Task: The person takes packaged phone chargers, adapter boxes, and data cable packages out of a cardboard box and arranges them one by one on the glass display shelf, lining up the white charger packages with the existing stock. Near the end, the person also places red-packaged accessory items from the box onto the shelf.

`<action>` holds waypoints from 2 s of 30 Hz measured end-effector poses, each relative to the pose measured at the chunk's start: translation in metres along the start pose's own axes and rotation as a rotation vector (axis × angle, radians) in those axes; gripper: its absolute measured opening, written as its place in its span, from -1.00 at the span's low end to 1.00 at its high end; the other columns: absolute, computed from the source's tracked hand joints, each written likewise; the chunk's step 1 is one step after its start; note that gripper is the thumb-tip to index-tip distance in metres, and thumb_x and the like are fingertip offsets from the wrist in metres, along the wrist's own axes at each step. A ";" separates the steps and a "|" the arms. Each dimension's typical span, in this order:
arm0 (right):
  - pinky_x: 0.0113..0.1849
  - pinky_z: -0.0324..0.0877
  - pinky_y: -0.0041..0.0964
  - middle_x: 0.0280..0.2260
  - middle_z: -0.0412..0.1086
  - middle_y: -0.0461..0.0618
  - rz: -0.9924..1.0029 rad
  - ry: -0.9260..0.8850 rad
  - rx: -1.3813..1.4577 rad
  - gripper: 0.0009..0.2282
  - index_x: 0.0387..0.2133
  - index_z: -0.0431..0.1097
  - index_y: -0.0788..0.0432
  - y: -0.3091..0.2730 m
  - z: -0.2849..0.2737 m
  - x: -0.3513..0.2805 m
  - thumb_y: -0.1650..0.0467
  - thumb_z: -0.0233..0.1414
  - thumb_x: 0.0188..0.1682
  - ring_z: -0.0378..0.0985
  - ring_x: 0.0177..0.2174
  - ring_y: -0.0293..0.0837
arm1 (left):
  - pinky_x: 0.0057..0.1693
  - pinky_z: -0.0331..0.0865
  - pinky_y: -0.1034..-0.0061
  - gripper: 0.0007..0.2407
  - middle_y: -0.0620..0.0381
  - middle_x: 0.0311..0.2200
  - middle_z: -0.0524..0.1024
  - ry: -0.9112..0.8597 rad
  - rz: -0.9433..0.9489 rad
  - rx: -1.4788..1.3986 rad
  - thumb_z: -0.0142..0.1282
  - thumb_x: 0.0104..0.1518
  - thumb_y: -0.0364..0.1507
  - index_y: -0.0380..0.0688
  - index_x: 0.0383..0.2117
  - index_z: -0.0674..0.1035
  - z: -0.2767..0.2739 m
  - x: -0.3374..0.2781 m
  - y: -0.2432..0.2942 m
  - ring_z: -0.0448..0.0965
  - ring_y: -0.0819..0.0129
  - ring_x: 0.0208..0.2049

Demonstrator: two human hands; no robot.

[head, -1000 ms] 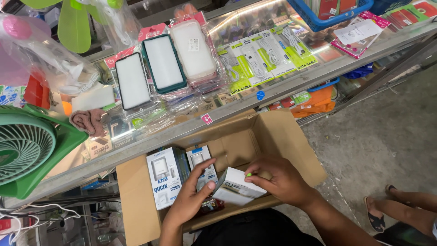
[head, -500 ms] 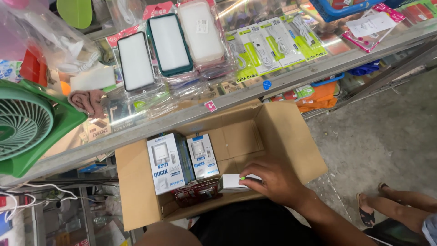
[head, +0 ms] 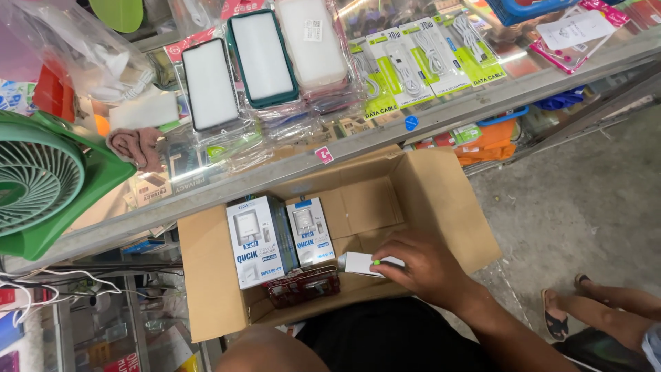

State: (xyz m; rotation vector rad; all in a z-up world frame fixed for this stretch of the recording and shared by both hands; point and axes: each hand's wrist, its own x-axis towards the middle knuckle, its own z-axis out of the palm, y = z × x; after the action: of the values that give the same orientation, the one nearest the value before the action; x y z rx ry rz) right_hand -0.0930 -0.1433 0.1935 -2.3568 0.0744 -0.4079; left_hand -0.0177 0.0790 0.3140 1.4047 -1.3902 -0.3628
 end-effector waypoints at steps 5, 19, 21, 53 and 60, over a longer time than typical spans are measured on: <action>-0.33 0.43 -0.16 -0.42 0.50 -0.05 -0.010 0.014 -0.018 -0.86 -0.44 0.51 0.13 0.006 0.003 0.000 0.39 0.30 -0.21 0.56 -0.37 -0.03 | 0.45 0.17 0.10 -0.16 -0.25 0.35 0.22 0.057 0.005 0.059 0.38 -0.06 -0.09 -0.22 0.34 0.22 0.002 -0.004 -0.039 0.26 -0.17 0.40; -0.32 0.47 -0.32 -0.39 0.56 -0.03 0.378 0.098 0.324 -0.87 -0.36 0.53 0.24 0.015 0.010 -0.002 0.42 0.24 -0.12 0.63 -0.38 -0.18 | 0.41 -0.09 -0.07 0.20 -0.38 0.36 0.03 0.025 -0.325 0.384 0.57 -0.36 -0.03 -0.43 0.35 -0.06 0.058 -0.013 -0.176 -0.02 -0.37 0.37; -0.25 0.47 -0.34 -0.36 0.57 -0.04 0.317 0.159 0.370 -0.88 -0.33 0.54 0.26 0.017 0.013 -0.003 0.44 0.22 -0.08 0.63 -0.33 -0.23 | 0.45 -0.14 -0.11 0.17 -0.44 0.35 0.02 0.175 -0.149 0.533 0.55 -0.33 -0.07 -0.45 0.35 -0.06 0.059 -0.008 -0.172 0.03 -0.35 0.38; -0.25 0.30 -0.11 -0.59 0.38 0.00 -0.101 -0.388 0.253 -0.78 -0.56 0.38 0.16 -0.003 -0.024 -0.007 0.33 0.10 0.05 0.43 -0.50 0.03 | 0.43 0.08 0.35 0.02 -0.27 0.37 0.28 -0.446 -0.575 -0.451 0.29 -0.15 -0.06 -0.21 0.49 0.03 0.014 -0.034 -0.144 0.32 0.01 0.39; -0.27 0.29 -0.13 -0.60 0.38 -0.04 -0.110 -0.402 0.218 -0.79 -0.56 0.41 0.16 -0.004 -0.028 -0.008 0.34 0.13 0.04 0.42 -0.52 -0.01 | 0.45 0.05 0.32 0.01 -0.28 0.41 0.22 -0.433 -0.566 -0.454 0.29 -0.16 -0.06 -0.20 0.50 0.05 0.015 -0.033 -0.143 0.26 -0.03 0.43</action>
State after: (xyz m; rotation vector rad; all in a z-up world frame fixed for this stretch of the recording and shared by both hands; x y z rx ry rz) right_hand -0.1096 -0.1574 0.2126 -2.1865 -0.2765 0.0129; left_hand 0.0360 0.0635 0.1774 1.3524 -1.1098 -1.3302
